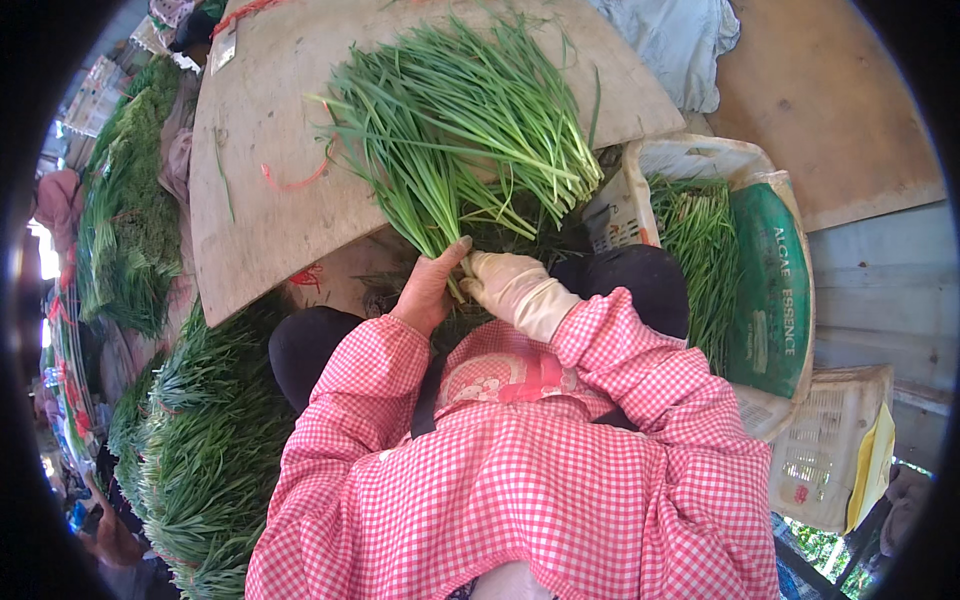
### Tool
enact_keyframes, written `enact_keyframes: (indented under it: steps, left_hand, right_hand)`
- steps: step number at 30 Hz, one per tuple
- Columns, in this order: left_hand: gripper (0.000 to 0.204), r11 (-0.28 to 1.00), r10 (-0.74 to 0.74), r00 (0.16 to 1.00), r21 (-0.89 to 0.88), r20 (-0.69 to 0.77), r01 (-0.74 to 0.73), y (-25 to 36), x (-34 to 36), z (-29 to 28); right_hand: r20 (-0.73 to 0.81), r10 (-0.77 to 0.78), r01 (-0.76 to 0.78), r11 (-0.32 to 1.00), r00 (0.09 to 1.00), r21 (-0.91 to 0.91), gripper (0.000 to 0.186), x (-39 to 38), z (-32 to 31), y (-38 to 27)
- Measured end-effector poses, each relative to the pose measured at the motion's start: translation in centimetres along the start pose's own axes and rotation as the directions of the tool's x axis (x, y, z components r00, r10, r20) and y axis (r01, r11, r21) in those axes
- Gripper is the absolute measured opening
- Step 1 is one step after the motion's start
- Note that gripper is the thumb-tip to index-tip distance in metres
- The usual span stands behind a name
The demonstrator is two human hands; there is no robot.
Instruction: The person sorts and cleans bunches of green vegetables by hand on a wooden board, stripping away yellowed leaves and placing the finished bunches into a white crate.
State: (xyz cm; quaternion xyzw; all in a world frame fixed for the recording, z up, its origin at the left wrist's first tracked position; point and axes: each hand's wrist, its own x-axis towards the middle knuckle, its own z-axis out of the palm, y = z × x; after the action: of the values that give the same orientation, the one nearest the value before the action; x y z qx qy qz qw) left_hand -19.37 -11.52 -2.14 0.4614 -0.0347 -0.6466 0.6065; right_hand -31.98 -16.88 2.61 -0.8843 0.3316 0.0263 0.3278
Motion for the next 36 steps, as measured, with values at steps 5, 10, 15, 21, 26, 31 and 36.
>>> enact_keyframes:
  steps: [5,10,15,21,26,31,36]
  left_hand:
    - [0.023,0.998,-0.065,0.998,0.014,-0.015,0.065,0.5,-0.4,-1.0]
    - [0.022,0.997,-0.073,0.997,0.021,0.006,0.073,0.3,0.1,-0.8]
    - [0.020,0.999,-0.049,0.999,0.017,0.009,0.049,0.2,-0.1,-0.9]
    - [0.019,0.999,-0.051,0.999,-0.011,-0.009,0.051,0.1,-0.2,-1.5]
    - [0.019,0.998,-0.053,0.999,-0.026,0.006,0.053,0.1,-0.4,-0.7]
    - [0.022,0.998,-0.060,0.998,0.002,-0.035,0.060,0.2,-0.4,-1.2]
    - [0.027,0.999,-0.046,0.999,-0.014,-0.029,0.046,-0.1,0.0,-1.0]
  right_hand:
    - [-0.031,-0.169,0.166,0.983,0.985,-0.076,0.025,-0.6,-2.3,-0.2]
    - [-0.345,-0.185,0.043,0.924,0.920,-0.381,0.027,2.0,-2.8,1.2]
    - [-0.235,-0.052,0.037,0.997,0.971,-0.070,0.015,4.2,-2.3,1.7]
    - [0.106,-0.010,-0.095,0.376,0.994,0.922,0.017,1.2,-7.6,1.7]
    - [0.062,-0.634,0.041,0.146,0.771,0.988,0.024,-5.3,-8.9,1.0]
    - [0.071,0.189,-0.190,0.982,0.979,0.016,0.034,-2.9,-7.2,1.1]
    - [-0.269,0.371,-0.385,0.923,0.889,-0.001,0.041,3.4,-5.3,2.6]
